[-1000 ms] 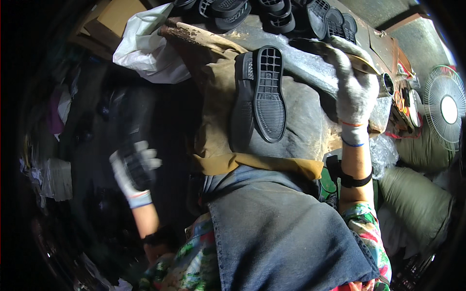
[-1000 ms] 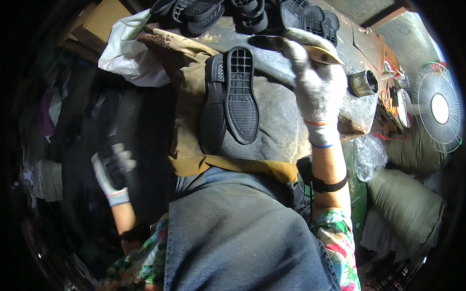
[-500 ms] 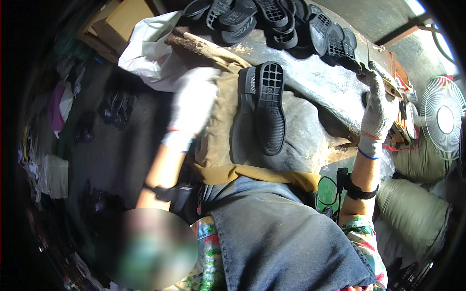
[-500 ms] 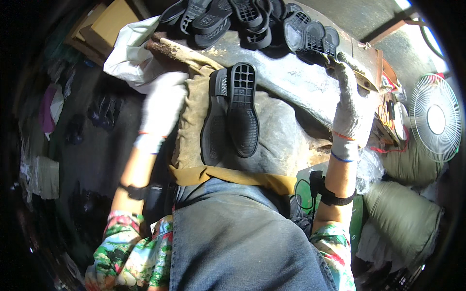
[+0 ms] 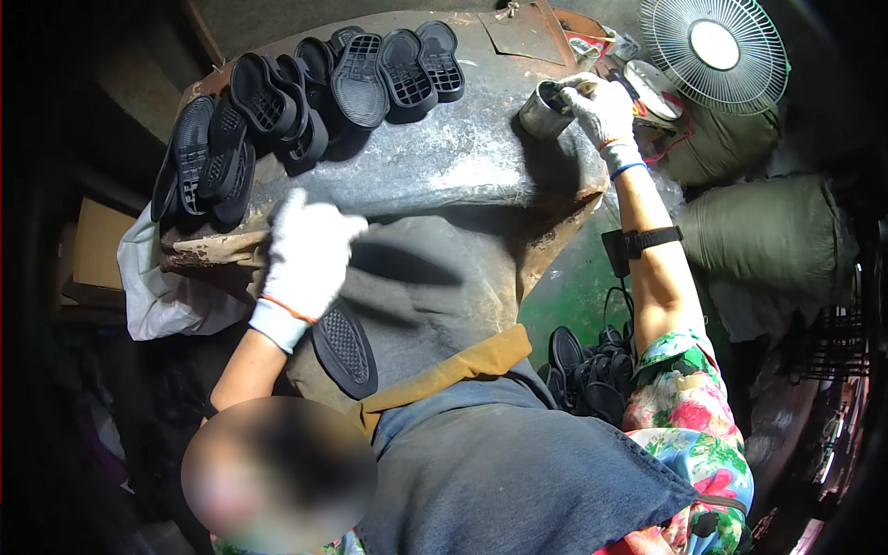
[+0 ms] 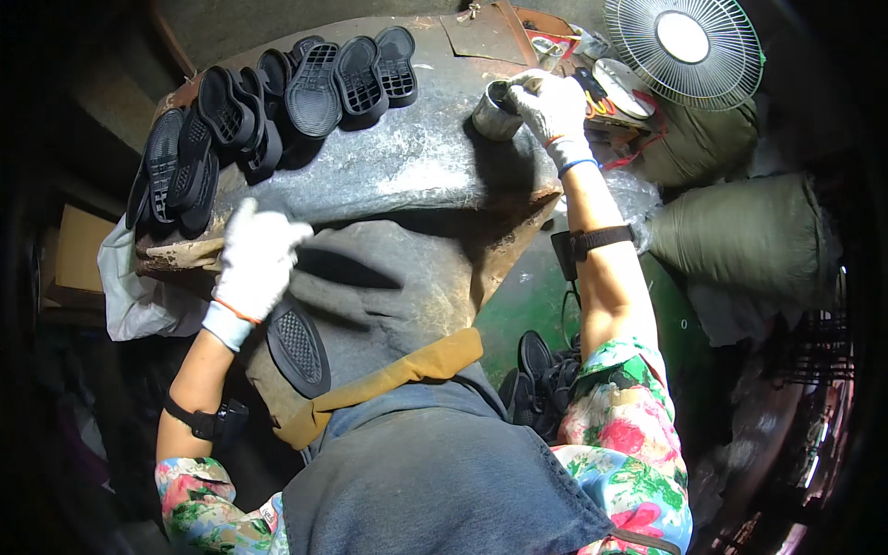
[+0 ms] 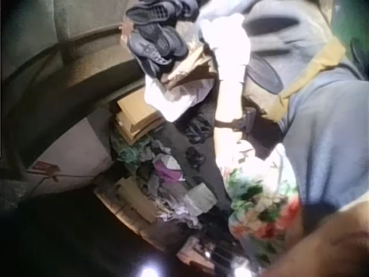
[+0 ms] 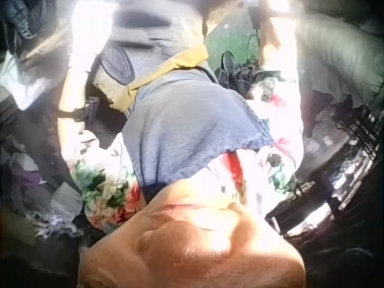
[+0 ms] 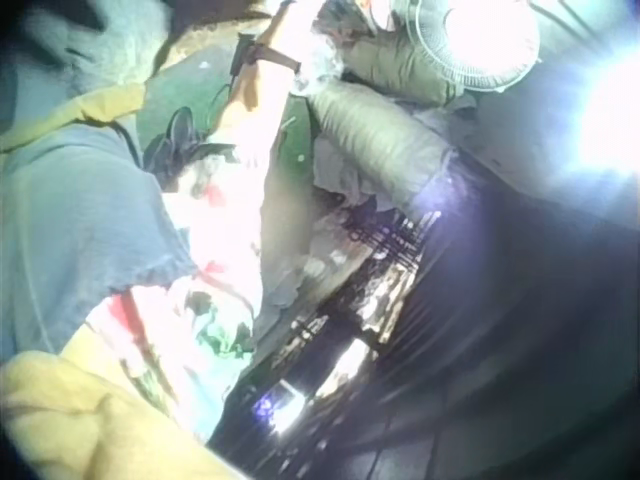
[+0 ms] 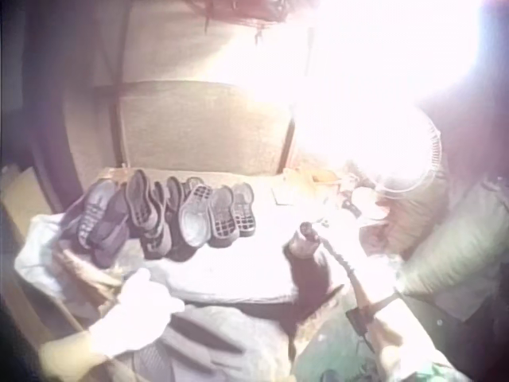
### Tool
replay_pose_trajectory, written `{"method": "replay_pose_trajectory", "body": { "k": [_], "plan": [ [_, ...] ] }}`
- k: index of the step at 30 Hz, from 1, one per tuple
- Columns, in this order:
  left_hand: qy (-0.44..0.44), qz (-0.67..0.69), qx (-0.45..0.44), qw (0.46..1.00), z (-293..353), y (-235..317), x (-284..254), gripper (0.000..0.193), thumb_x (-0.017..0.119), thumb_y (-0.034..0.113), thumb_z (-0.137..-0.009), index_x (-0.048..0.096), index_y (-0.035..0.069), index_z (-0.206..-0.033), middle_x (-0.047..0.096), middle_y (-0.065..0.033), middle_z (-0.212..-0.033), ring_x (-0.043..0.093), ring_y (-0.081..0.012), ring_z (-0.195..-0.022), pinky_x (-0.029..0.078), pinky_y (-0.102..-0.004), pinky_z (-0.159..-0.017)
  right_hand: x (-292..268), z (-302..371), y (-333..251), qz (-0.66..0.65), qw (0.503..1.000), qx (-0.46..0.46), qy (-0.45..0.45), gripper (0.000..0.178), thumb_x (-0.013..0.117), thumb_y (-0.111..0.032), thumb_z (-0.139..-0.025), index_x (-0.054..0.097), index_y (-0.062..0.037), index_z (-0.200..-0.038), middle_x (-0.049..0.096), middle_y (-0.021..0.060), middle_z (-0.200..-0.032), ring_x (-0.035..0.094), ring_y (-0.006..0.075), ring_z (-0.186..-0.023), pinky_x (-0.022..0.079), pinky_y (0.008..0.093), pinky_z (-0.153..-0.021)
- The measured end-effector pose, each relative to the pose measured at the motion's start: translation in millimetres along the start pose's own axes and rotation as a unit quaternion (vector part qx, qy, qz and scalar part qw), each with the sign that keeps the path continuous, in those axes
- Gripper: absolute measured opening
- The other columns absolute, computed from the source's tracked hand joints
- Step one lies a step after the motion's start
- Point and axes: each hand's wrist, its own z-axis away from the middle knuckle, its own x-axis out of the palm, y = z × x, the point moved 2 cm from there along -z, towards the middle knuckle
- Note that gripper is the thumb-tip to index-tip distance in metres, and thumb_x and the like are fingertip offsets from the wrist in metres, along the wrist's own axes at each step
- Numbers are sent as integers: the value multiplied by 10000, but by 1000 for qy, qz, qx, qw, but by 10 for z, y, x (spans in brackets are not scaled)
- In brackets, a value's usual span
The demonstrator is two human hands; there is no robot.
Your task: Applying a liquid adhesive or primer to the bottom of shoe soles using a handheld brush.
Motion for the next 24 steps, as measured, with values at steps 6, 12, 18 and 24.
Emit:
{"method": "replay_pose_trajectory", "body": {
  "k": [6,12,18,24],
  "plan": [
    [139,239,-322,906,-198,-350,-245,379,704,241,-965,673,-82,-1160,729,-202,-1083,704,-304,-1001,527,-397,-924,290,-62,436,-133,989,55,29,266,675,-288,-917,775,-157,-1127,780,92,-1044,734,280,-970,560,379,-876],
    [212,801,-418,373,-355,-332,201,356,683,254,-968,701,11,-1227,757,-133,-1174,761,-234,-952,621,-353,-887,295,34,933,-435,871,171,153,250,672,-131,-966,726,36,-1144,758,85,-1086,716,199,-989,569,357,-923],
    [132,968,-119,176,-684,116,153,873,437,659,-1006,280,85,-1646,246,-183,-1710,181,-406,-1585,119,-729,-1232,-71,48,376,-715,643,180,205,242,624,-106,-997,708,56,-1157,734,157,-1145,716,278,-1031,577,383,-982],
    [-13,988,-42,149,-738,452,-29,711,506,544,-1028,427,58,-1541,548,-187,-1462,554,-342,-1306,470,-537,-1098,82,86,-860,-411,899,-54,139,327,557,77,-974,690,-13,-1259,744,100,-1168,719,243,-1102,598,359,-932]
  ]
}}
